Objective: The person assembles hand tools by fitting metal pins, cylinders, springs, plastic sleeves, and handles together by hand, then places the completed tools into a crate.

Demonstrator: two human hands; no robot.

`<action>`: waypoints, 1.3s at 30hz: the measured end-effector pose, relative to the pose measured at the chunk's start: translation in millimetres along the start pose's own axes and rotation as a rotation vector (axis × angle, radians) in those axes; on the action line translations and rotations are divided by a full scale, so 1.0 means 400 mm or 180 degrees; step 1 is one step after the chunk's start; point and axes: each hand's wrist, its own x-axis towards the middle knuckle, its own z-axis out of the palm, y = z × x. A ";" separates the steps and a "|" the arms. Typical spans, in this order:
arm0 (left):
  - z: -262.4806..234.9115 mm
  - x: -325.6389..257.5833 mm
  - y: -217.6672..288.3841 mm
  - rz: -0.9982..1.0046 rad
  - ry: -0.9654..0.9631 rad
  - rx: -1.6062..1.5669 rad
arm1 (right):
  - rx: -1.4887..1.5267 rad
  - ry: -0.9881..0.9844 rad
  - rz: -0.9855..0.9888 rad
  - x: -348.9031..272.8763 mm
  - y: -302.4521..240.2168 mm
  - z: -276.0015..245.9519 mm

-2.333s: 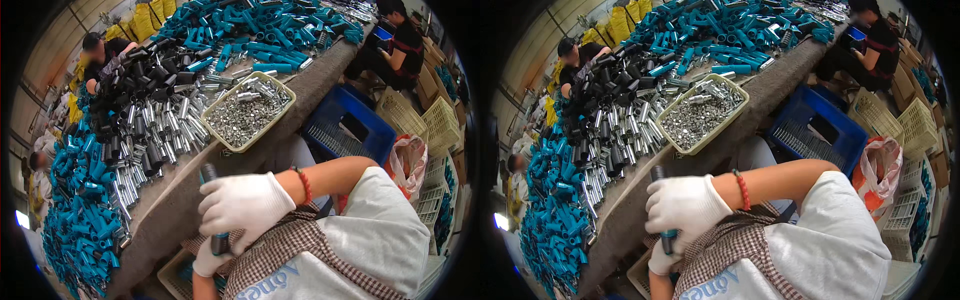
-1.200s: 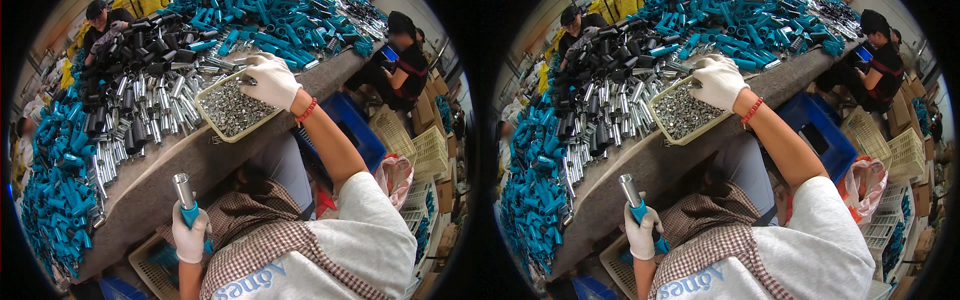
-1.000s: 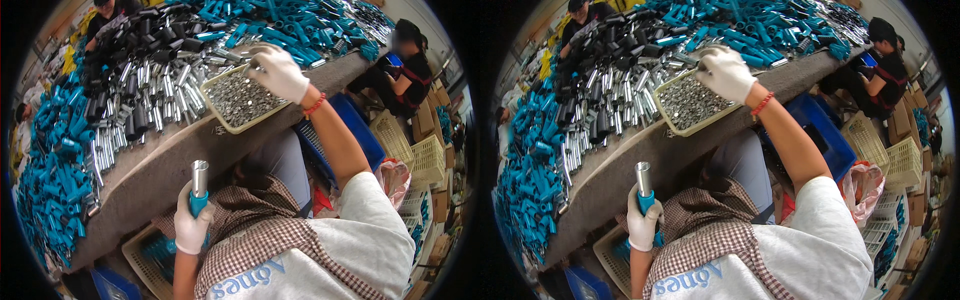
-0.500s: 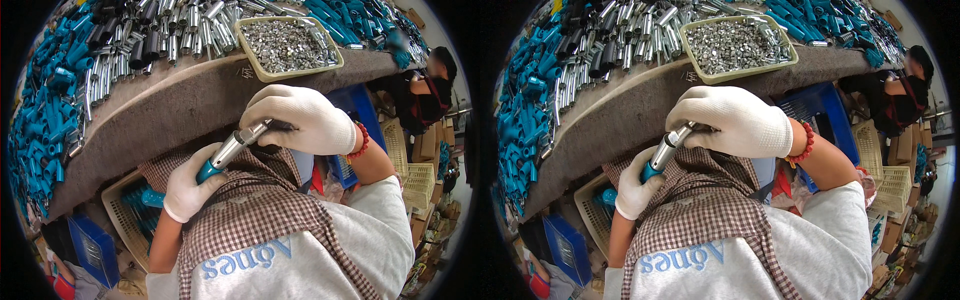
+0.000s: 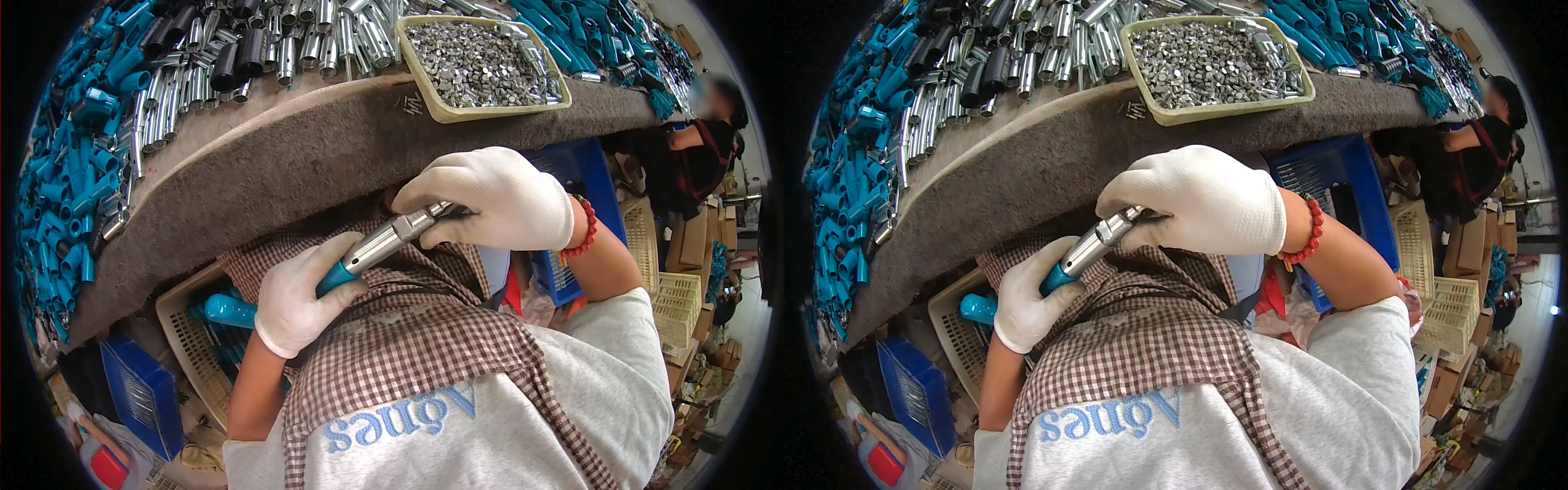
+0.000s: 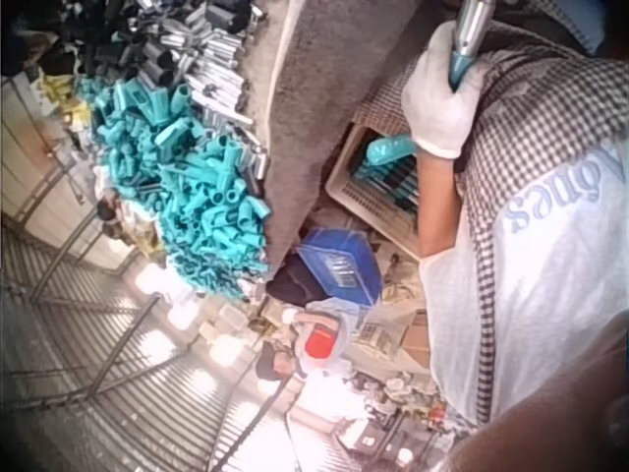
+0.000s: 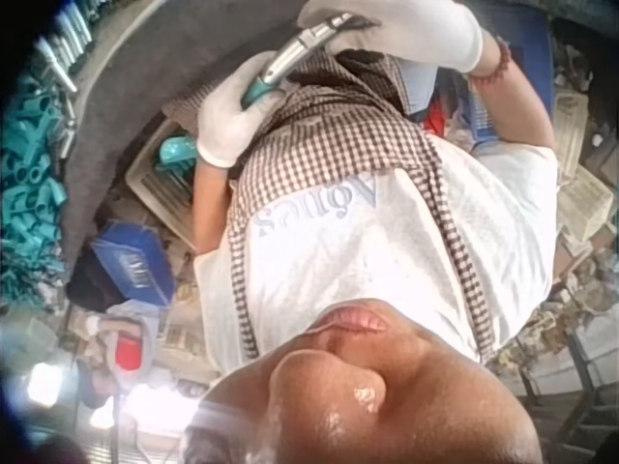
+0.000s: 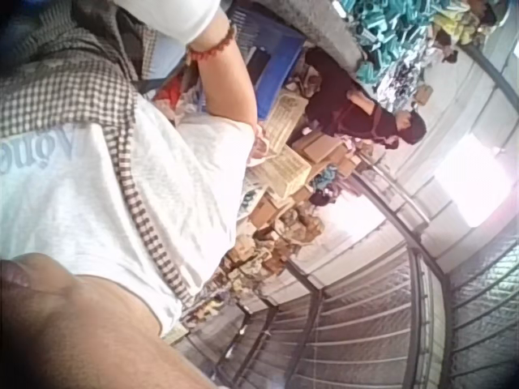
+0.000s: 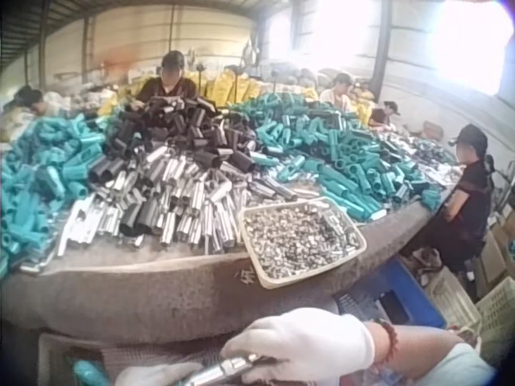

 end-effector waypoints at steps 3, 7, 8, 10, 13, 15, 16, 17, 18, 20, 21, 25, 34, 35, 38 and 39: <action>-0.001 -0.002 0.009 0.0066 0.0156 0.0396 | 0.0345 -0.0083 0.0234 -0.002 0.006 0.006; -0.003 -0.001 0.013 0.0024 0.0153 0.0460 | 0.0374 0.0063 0.0028 -0.007 0.013 0.027; -0.005 -0.003 0.012 0.0007 0.0159 0.0455 | 0.0324 0.0026 -0.0075 -0.007 0.014 0.031; -0.013 -0.008 0.007 -0.0126 -0.0015 0.0053 | 0.0162 -0.0035 -0.0441 -0.008 0.018 0.034; -0.023 -0.010 0.004 -0.0316 -0.0274 -0.0493 | 0.0031 0.0145 -0.0939 0.000 0.035 0.056; -0.024 -0.010 0.004 -0.0292 -0.0300 -0.0435 | 0.0029 0.0179 -0.0934 -0.004 0.046 0.066; -0.025 -0.010 0.004 -0.0269 -0.0323 -0.0372 | 0.0029 0.0214 -0.0933 -0.003 0.049 0.069; -0.028 -0.009 0.007 -0.0278 -0.0318 -0.0374 | 0.0036 0.0208 -0.0938 -0.005 0.045 0.061; -0.031 -0.007 0.012 -0.0307 -0.0354 -0.0167 | 0.0149 -0.0019 -0.0624 -0.009 0.035 0.045; -0.029 -0.005 0.015 -0.0326 -0.0395 0.0043 | 0.0255 -0.0238 -0.0304 -0.015 0.029 0.038; -0.025 -0.006 0.011 -0.0144 -0.0266 0.0217 | 0.0317 -0.0135 -0.0280 -0.017 0.031 0.043; -0.013 -0.003 0.013 0.0298 0.0074 0.0807 | 0.0410 -0.0014 -0.0188 -0.031 0.046 0.058; -0.010 -0.003 0.014 0.0506 0.0240 0.1522 | -0.0065 0.0294 -0.0488 -0.016 0.057 0.093; -0.008 -0.004 0.018 0.0504 0.0238 0.1525 | -0.0061 0.0295 -0.0489 -0.019 0.052 0.094; -0.004 -0.005 0.029 0.0306 0.0110 0.1436 | 0.0790 -0.0099 0.0299 -0.032 0.047 0.100; -0.004 -0.005 0.029 0.0337 0.0046 0.1518 | 0.0790 -0.0092 0.0300 -0.034 0.051 0.104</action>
